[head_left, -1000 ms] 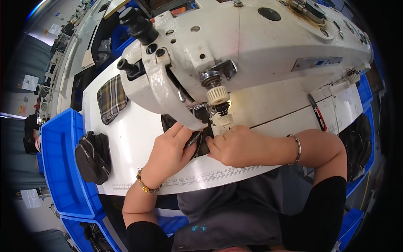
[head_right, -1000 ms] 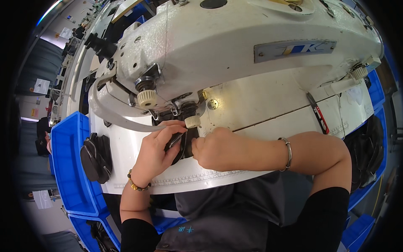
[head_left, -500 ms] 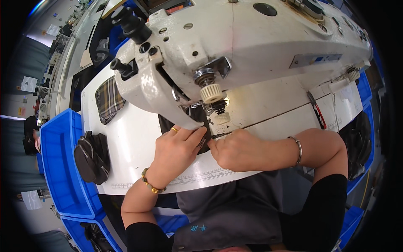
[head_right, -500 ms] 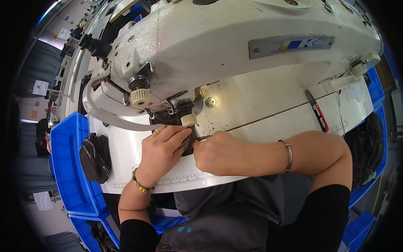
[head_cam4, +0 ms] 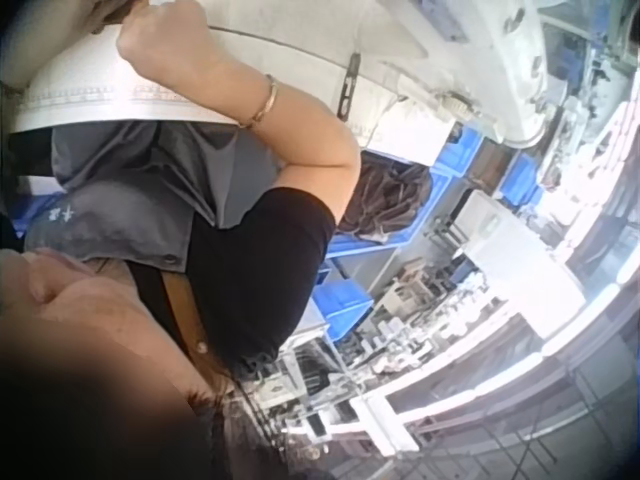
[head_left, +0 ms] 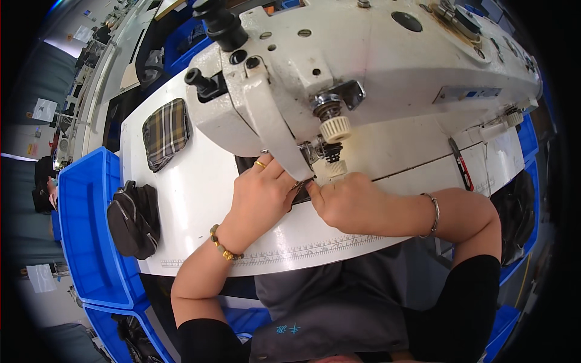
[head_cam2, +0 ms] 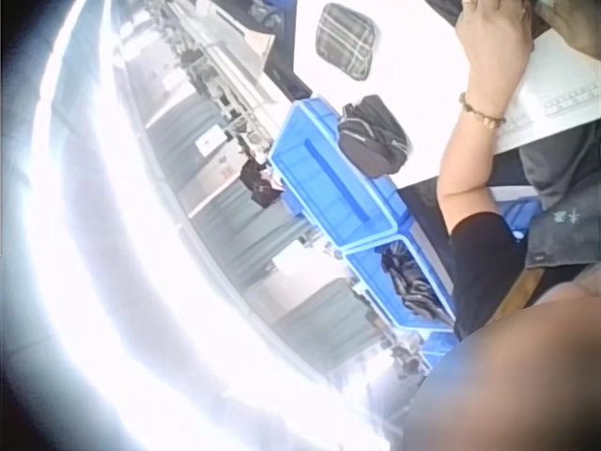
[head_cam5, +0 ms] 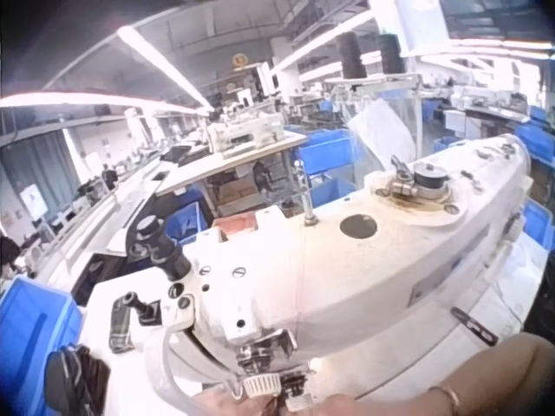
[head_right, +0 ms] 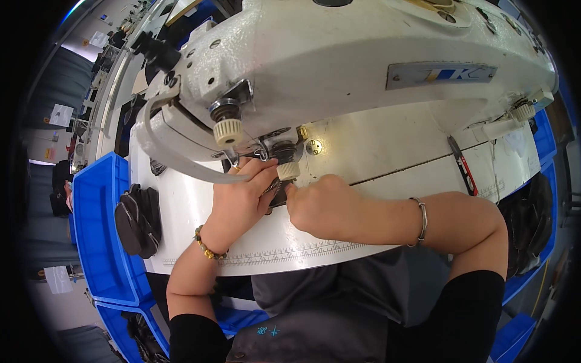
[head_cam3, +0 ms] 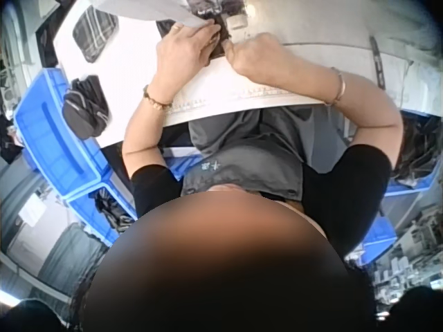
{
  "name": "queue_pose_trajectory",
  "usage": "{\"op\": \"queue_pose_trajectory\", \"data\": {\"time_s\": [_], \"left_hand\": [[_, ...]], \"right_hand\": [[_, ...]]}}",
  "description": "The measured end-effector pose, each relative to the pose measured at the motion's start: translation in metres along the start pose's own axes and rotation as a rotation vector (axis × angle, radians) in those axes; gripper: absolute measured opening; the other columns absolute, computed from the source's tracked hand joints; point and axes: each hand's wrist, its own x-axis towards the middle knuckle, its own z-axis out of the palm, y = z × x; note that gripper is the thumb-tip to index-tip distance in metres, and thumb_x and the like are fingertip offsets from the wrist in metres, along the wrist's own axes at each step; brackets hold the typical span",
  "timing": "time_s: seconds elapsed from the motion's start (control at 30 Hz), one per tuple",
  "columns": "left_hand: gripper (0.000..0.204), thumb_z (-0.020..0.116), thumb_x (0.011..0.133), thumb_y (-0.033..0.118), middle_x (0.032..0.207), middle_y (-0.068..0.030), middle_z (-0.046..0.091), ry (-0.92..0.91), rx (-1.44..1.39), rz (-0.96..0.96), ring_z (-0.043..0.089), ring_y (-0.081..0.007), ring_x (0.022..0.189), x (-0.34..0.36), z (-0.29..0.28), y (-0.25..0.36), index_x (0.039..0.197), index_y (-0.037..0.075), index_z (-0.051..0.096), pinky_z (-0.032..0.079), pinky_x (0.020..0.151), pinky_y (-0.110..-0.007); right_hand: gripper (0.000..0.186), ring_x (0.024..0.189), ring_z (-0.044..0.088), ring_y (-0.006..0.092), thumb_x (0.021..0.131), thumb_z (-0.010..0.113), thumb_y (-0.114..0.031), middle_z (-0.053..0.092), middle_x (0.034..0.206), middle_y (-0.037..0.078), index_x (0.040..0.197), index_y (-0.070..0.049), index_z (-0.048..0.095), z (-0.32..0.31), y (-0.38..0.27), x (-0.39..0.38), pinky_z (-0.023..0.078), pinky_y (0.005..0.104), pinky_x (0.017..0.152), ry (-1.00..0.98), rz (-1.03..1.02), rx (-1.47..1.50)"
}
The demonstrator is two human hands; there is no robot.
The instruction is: Operating an industrial sewing machine to assemble small leather or fabric pouches.
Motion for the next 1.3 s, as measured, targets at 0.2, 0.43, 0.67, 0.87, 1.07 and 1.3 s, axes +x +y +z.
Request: {"op": "queue_pose_trajectory", "data": {"time_s": [0.2, 0.43, 0.67, 0.87, 1.07, 1.3], "left_hand": [[0.028, 0.075, 0.069, 0.009, 0.084, -0.0042, 0.06, -0.096, 0.077, -0.104, 0.06, -0.0243, 0.068, 0.003, -0.001, -0.013, 0.096, 0.011, 0.07, 0.05, 0.061, -0.035], [0.03, 0.07, 0.07, 0.01, 0.088, 0.0015, 0.067, 0.008, 0.121, 0.262, 0.066, -0.0195, 0.081, -0.002, -0.01, -0.02, 0.098, 0.019, 0.074, 0.053, 0.066, -0.032], [0.023, 0.071, 0.071, 0.015, 0.093, 0.0016, 0.067, -0.096, 0.149, 0.091, 0.063, -0.0186, 0.093, 0.0, -0.012, -0.016, 0.094, 0.017, 0.075, 0.051, 0.075, -0.032], [0.025, 0.074, 0.07, 0.014, 0.103, -0.0011, 0.067, -0.073, 0.052, 0.153, 0.061, -0.0225, 0.1, 0.001, -0.019, -0.017, 0.095, 0.019, 0.075, 0.048, 0.083, -0.035], [0.023, 0.075, 0.066, 0.006, 0.084, -0.0011, 0.057, 0.019, -0.129, 0.067, 0.056, -0.0208, 0.075, 0.001, -0.007, -0.017, 0.089, 0.012, 0.074, 0.043, 0.064, -0.034], [0.023, 0.074, 0.067, 0.004, 0.085, -0.0022, 0.059, -0.034, -0.103, 0.052, 0.057, -0.0228, 0.077, 0.0, -0.011, -0.014, 0.089, 0.01, 0.074, 0.043, 0.067, -0.034]], "right_hand": [[0.033, 0.039, 0.048, 0.0124, 0.075, 0.061, -0.007, 0.051, 0.05, 0.001, 0.104, 0.006, 0.067, 0.008, 0.014, 0.004, 0.034, 0.0306, 0.035, 0.019, 0.027, 0.054], [0.005, 0.052, 0.062, 0.0228, 0.069, 0.061, -0.008, 0.06, 0.062, 0.008, 0.068, -0.004, 0.058, 0.011, 0.014, 0.004, 0.047, 0.0345, 0.044, 0.051, 0.087, 0.185], [0.008, 0.053, 0.063, 0.0229, 0.072, 0.06, -0.007, 0.06, 0.061, 0.008, 0.078, -0.001, 0.059, 0.004, 0.015, 0.004, 0.047, 0.0355, 0.044, -0.017, 0.092, 0.254], [0.01, 0.051, 0.063, 0.0231, 0.075, 0.059, -0.007, 0.059, 0.059, 0.007, 0.081, 0.001, 0.06, 0.005, 0.015, 0.003, 0.047, 0.0343, 0.044, 0.012, 0.079, 0.232], [0.007, 0.052, 0.063, 0.0232, 0.074, 0.059, -0.007, 0.059, 0.06, 0.007, 0.078, -0.001, 0.058, 0.003, 0.015, 0.004, 0.047, 0.0346, 0.044, 0.014, 0.09, 0.277], [0.006, 0.051, 0.062, 0.0234, 0.074, 0.059, -0.006, 0.058, 0.06, 0.007, 0.074, -0.002, 0.055, 0.005, 0.012, 0.003, 0.047, 0.0347, 0.044, 0.01, 0.088, 0.259]]}}
